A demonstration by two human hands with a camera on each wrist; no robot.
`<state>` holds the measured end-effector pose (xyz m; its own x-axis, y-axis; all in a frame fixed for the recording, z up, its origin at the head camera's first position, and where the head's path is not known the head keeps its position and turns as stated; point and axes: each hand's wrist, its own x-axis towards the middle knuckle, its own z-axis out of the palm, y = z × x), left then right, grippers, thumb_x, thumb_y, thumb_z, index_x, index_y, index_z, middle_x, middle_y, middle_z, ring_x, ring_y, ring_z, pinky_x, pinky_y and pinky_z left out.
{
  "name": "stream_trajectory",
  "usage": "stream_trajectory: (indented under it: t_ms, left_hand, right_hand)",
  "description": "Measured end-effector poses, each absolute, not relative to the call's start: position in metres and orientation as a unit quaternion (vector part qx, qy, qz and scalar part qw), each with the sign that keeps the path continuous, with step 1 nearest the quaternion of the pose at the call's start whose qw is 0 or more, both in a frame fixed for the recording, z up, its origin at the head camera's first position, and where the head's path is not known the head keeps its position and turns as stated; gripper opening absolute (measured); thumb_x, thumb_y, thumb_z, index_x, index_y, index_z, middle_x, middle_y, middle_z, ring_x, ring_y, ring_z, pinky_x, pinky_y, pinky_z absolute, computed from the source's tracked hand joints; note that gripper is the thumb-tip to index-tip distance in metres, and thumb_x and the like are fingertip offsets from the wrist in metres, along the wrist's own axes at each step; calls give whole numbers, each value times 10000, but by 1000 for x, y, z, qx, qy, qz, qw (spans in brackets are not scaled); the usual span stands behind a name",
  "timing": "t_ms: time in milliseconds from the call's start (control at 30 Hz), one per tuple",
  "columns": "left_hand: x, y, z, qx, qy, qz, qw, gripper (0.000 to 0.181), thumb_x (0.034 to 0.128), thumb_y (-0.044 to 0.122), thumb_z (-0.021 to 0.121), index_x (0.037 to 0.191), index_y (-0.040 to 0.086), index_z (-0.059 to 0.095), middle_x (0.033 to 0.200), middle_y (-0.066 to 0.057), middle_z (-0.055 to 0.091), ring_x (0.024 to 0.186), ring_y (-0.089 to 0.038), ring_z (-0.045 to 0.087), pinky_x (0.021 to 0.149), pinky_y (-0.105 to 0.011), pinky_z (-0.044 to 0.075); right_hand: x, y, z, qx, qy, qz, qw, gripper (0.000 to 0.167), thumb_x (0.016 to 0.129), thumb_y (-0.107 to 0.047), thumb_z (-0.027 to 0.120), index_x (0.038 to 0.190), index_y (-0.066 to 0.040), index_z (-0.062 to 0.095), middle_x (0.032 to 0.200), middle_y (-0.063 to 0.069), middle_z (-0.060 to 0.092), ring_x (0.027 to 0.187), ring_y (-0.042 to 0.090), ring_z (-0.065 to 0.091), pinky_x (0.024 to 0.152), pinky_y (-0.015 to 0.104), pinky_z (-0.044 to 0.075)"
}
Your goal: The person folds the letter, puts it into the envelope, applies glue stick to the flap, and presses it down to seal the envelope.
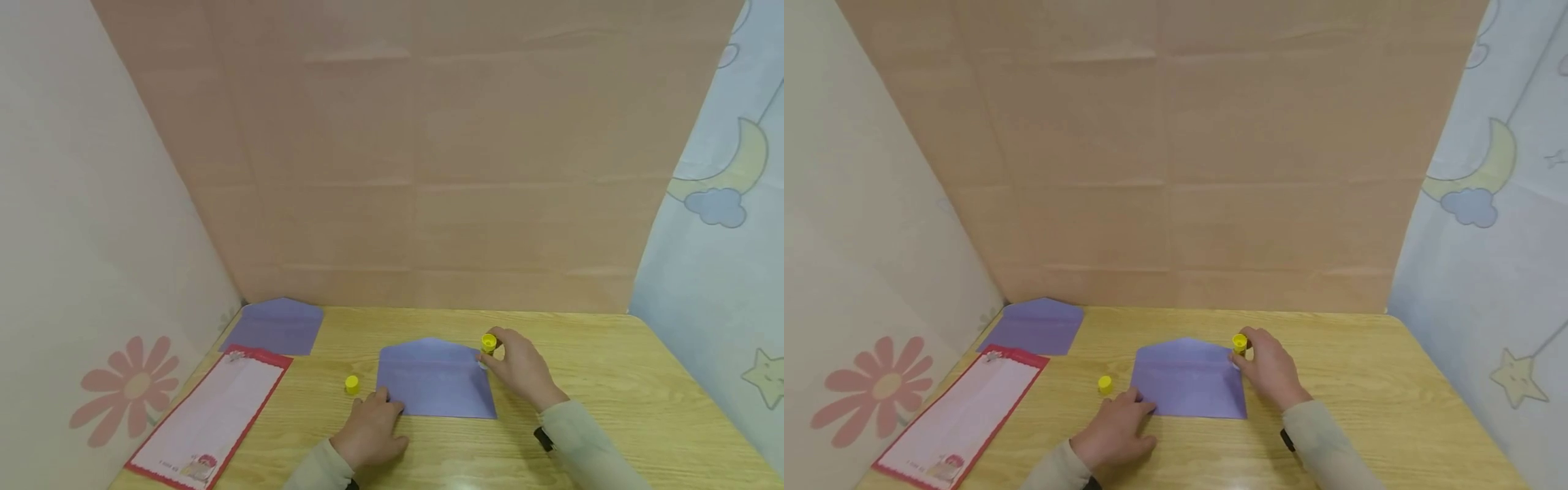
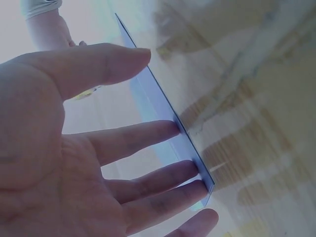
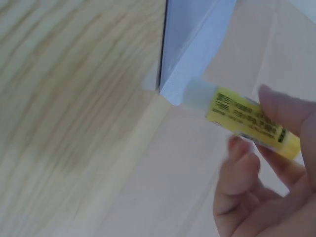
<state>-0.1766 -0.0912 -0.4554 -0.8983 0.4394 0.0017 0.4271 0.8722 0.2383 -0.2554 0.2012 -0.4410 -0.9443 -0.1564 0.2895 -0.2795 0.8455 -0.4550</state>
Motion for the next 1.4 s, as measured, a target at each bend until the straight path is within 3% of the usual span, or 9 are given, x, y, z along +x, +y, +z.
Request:
stream_trajectory:
  t_ms: [200,333,400,567,700,800,867,1033,1400]
  left_hand:
    - [-177,-92,-456,220,966,136,4,407,807,349,755,1102,70,732,913,-18,554,803,-157,529,670,-339,384]
    - [-182,-97,-461,219,957,190,-30,296,819,273,749,1022,60,732,884,-1,592,776,-133,555,654,-312,433]
    - [-185,-101,-461,216,951,212,-62,235,826,229,751,988,61,725,897,-15,619,783,-145,572,646,-305,452]
    - [-193,-115,-453,168,952,221,-126,203,831,165,758,1000,64,713,952,-54,634,846,-236,587,672,-386,471]
    - [-200,-131,-448,111,964,207,-127,298,813,172,796,1069,52,702,996,-91,636,890,-300,596,683,-448,499]
    - [-206,-142,-449,86,969,202,-115,362,792,178,820,1102,42,691,1011,-122,643,874,-301,603,650,-428,517]
    - [-209,-148,-452,79,970,202,-105,373,783,168,820,1107,38,690,1009,-126,650,830,-261,604,611,-382,514]
    - [-215,-157,-459,89,970,209,-88,286,780,110,795,1043,45,702,948,-77,666,685,-123,552,539,-297,474]
    - [-220,-162,-464,103,964,235,-74,209,821,153,807,962,69,678,884,-30,648,709,-103,564,594,-302,493]
  right_hand:
    - [-252,199,-437,61,-943,306,118,424,946,-455,662,1073,-67,546,731,53,590,553,153,503,479,300,407]
    - [-252,198,-440,36,-918,383,91,337,949,-354,668,1004,-70,495,931,196,684,549,139,489,469,282,407]
    - [-253,197,-442,34,-909,408,84,294,935,-290,686,932,-85,475,935,209,668,557,132,442,474,265,380]
    - [-252,195,-444,55,-893,440,75,288,918,-211,714,802,-96,477,716,59,526,593,144,426,504,258,353]
    - [-249,192,-445,63,-880,466,59,290,921,-194,721,775,-89,494,716,27,520,593,150,449,501,266,369]
    - [-249,189,-445,61,-874,479,49,251,927,-191,720,842,-60,524,771,47,581,606,149,463,510,265,389]
    - [-248,187,-446,61,-869,489,42,230,931,-195,719,971,-30,564,852,66,635,635,152,468,533,261,402]
    - [-248,184,-446,59,-863,501,27,477,922,-206,734,1318,-6,558,1050,112,670,676,163,467,551,258,415]
    - [-241,175,-444,82,-878,471,19,414,905,-216,753,1257,-29,637,1094,91,658,716,189,501,551,287,449]
